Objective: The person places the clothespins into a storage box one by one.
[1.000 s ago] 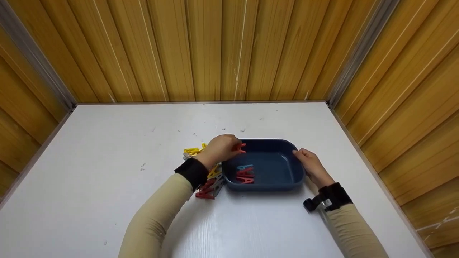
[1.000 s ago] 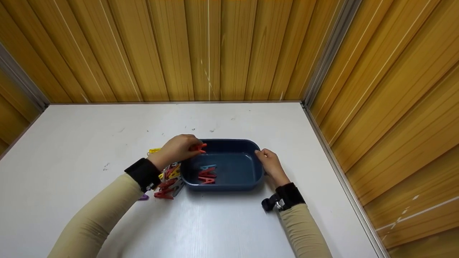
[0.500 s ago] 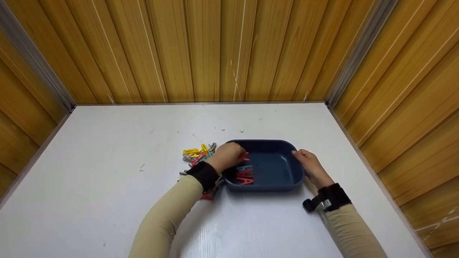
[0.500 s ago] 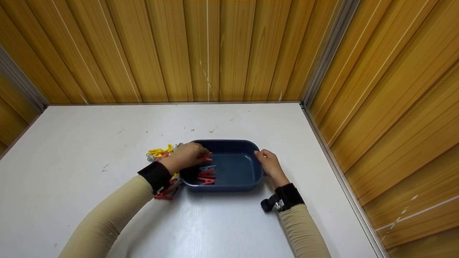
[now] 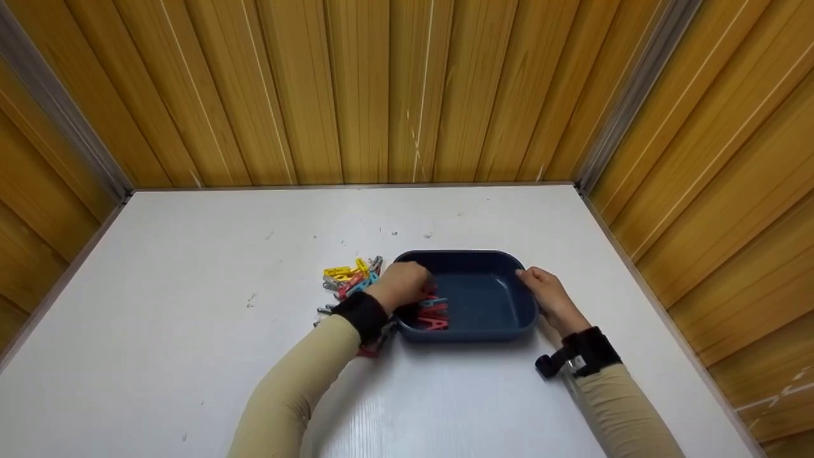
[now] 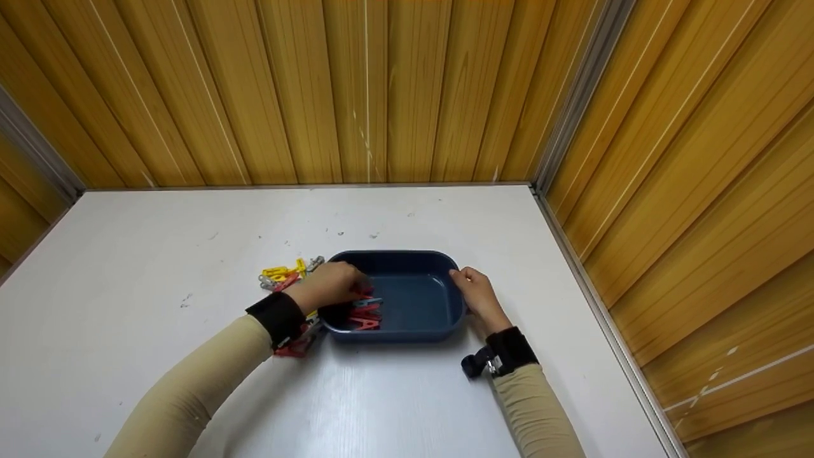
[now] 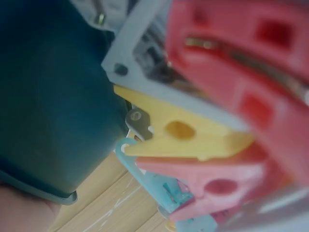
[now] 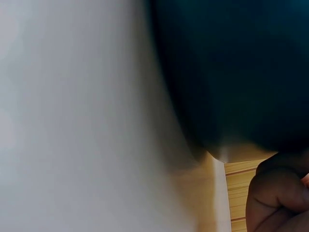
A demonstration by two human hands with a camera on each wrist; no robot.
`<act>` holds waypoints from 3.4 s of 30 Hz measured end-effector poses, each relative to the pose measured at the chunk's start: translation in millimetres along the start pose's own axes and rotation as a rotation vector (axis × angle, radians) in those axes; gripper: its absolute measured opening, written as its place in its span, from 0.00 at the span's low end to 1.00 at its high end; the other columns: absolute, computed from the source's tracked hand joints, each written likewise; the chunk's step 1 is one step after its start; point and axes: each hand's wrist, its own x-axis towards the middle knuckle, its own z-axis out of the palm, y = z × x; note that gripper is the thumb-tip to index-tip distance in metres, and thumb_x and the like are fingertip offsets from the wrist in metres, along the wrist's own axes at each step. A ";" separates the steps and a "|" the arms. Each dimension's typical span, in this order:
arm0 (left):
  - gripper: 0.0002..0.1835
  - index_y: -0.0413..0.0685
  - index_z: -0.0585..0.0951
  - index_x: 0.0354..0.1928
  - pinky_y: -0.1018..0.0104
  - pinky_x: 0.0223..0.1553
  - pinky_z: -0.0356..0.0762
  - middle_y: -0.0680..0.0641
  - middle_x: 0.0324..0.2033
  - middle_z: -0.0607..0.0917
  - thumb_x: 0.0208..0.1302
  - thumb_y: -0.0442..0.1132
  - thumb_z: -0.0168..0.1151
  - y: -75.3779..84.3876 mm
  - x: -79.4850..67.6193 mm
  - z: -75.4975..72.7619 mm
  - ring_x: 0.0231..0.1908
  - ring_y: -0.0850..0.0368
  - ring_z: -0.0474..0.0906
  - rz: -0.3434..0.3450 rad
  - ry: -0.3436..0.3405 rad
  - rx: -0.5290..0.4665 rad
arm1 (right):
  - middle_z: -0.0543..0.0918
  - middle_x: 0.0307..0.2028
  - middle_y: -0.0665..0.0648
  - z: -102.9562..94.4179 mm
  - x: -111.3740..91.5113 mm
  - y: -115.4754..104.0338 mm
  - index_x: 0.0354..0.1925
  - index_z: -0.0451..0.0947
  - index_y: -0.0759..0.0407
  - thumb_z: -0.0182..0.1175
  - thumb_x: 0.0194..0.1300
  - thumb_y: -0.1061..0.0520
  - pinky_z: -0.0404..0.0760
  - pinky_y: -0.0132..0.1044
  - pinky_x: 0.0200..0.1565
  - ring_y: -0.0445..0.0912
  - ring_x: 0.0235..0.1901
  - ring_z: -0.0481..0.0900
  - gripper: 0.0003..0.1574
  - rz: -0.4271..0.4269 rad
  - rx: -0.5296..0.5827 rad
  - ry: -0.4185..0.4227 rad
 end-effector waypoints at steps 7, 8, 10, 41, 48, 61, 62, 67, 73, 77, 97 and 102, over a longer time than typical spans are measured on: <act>0.13 0.39 0.88 0.50 0.50 0.49 0.86 0.41 0.44 0.91 0.66 0.37 0.69 -2.3 -5.8 -9.7 0.45 0.44 0.88 0.028 0.026 -0.126 | 0.66 0.16 0.40 1.2 -1.6 -0.2 0.22 0.69 0.48 0.55 0.77 0.49 0.60 0.26 0.20 0.34 0.16 0.62 0.23 -0.005 0.021 0.002; 0.14 0.38 0.87 0.51 0.50 0.50 0.86 0.40 0.45 0.91 0.66 0.36 0.69 -2.7 -7.3 -12.8 0.46 0.43 0.88 0.031 0.034 -0.146 | 0.66 0.15 0.40 1.3 -1.6 -0.2 0.22 0.68 0.48 0.55 0.77 0.49 0.60 0.26 0.20 0.34 0.16 0.62 0.23 -0.009 0.026 0.003; 0.15 0.37 0.87 0.52 0.49 0.53 0.85 0.39 0.47 0.91 0.65 0.34 0.69 -3.6 -10.6 -19.4 0.49 0.42 0.87 0.034 0.044 -0.170 | 0.65 0.15 0.40 1.2 -1.6 -0.6 0.21 0.68 0.48 0.56 0.77 0.50 0.60 0.26 0.20 0.34 0.15 0.62 0.24 -0.014 0.033 0.010; 0.11 0.37 0.88 0.45 0.52 0.46 0.87 0.41 0.41 0.91 0.60 0.31 0.72 -32.4 -132.1 -59.9 0.41 0.45 0.88 -0.025 -0.028 -0.096 | 0.64 0.14 0.40 1.1 -0.3 -1.0 0.21 0.68 0.47 0.56 0.77 0.49 0.59 0.26 0.19 0.34 0.14 0.61 0.24 -0.001 0.024 0.008; 0.10 0.37 0.88 0.40 0.56 0.41 0.86 0.43 0.36 0.90 0.56 0.32 0.75 -42.6 -171.7 -43.1 0.37 0.48 0.86 0.009 -0.025 -0.074 | 0.64 0.14 0.40 1.4 -1.8 -2.4 0.21 0.67 0.48 0.55 0.78 0.50 0.59 0.26 0.18 0.34 0.14 0.61 0.25 -0.007 0.038 -0.009; 0.14 0.39 0.90 0.43 0.52 0.46 0.87 0.43 0.38 0.91 0.52 0.26 0.75 -55.9 -193.3 -19.8 0.41 0.46 0.87 -0.041 -0.031 -0.093 | 0.64 0.15 0.39 1.0 -2.7 -2.6 0.21 0.66 0.47 0.55 0.78 0.49 0.61 0.25 0.20 0.33 0.16 0.62 0.25 -0.003 0.033 -0.010; 0.13 0.39 0.90 0.42 0.52 0.45 0.87 0.43 0.37 0.91 0.52 0.26 0.75 -56.8 -193.7 -18.8 0.40 0.47 0.87 -0.029 -0.025 -0.086 | 0.64 0.15 0.39 1.0 -2.5 -2.5 0.21 0.66 0.47 0.54 0.78 0.50 0.61 0.25 0.21 0.34 0.16 0.62 0.25 -0.007 0.030 -0.011; 0.09 0.41 0.89 0.38 0.53 0.45 0.87 0.44 0.36 0.91 0.54 0.27 0.75 -59.1 -194.5 -14.8 0.39 0.47 0.87 -0.007 -0.017 -0.067 | 0.64 0.15 0.39 1.3 -2.1 -2.4 0.21 0.66 0.48 0.54 0.78 0.50 0.60 0.25 0.21 0.34 0.16 0.62 0.24 -0.008 0.019 -0.007; 0.09 0.41 0.90 0.38 0.54 0.44 0.87 0.45 0.35 0.91 0.54 0.29 0.76 -60.6 -192.3 -17.5 0.39 0.48 0.87 0.010 -0.004 -0.074 | 0.63 0.14 0.41 -0.7 0.9 -2.4 0.21 0.66 0.48 0.53 0.79 0.50 0.59 0.26 0.20 0.34 0.15 0.61 0.25 0.009 0.031 -0.021; 0.09 0.40 0.90 0.39 0.56 0.43 0.87 0.45 0.35 0.90 0.54 0.29 0.76 -60.8 -188.1 -27.5 0.38 0.49 0.87 0.042 0.044 -0.097 | 0.63 0.14 0.41 -1.0 1.1 -2.4 0.21 0.66 0.49 0.52 0.79 0.51 0.59 0.26 0.20 0.35 0.15 0.61 0.25 0.013 0.045 -0.028; 0.13 0.40 0.87 0.49 0.53 0.54 0.85 0.42 0.46 0.89 0.63 0.33 0.70 -28.3 -79.1 -67.7 0.49 0.46 0.87 0.050 0.214 -0.202 | 0.63 0.14 0.39 2.2 -1.3 0.6 0.20 0.66 0.47 0.55 0.77 0.51 0.57 0.25 0.19 0.33 0.14 0.60 0.25 -0.013 0.062 0.001; 0.13 0.39 0.87 0.50 0.53 0.53 0.85 0.41 0.45 0.89 0.64 0.32 0.70 -12.4 -49.9 -59.0 0.48 0.47 0.87 0.093 0.161 -0.191 | 0.63 0.14 0.40 2.7 -2.7 0.1 0.20 0.65 0.48 0.55 0.77 0.51 0.58 0.25 0.19 0.33 0.15 0.60 0.25 -0.010 0.060 0.000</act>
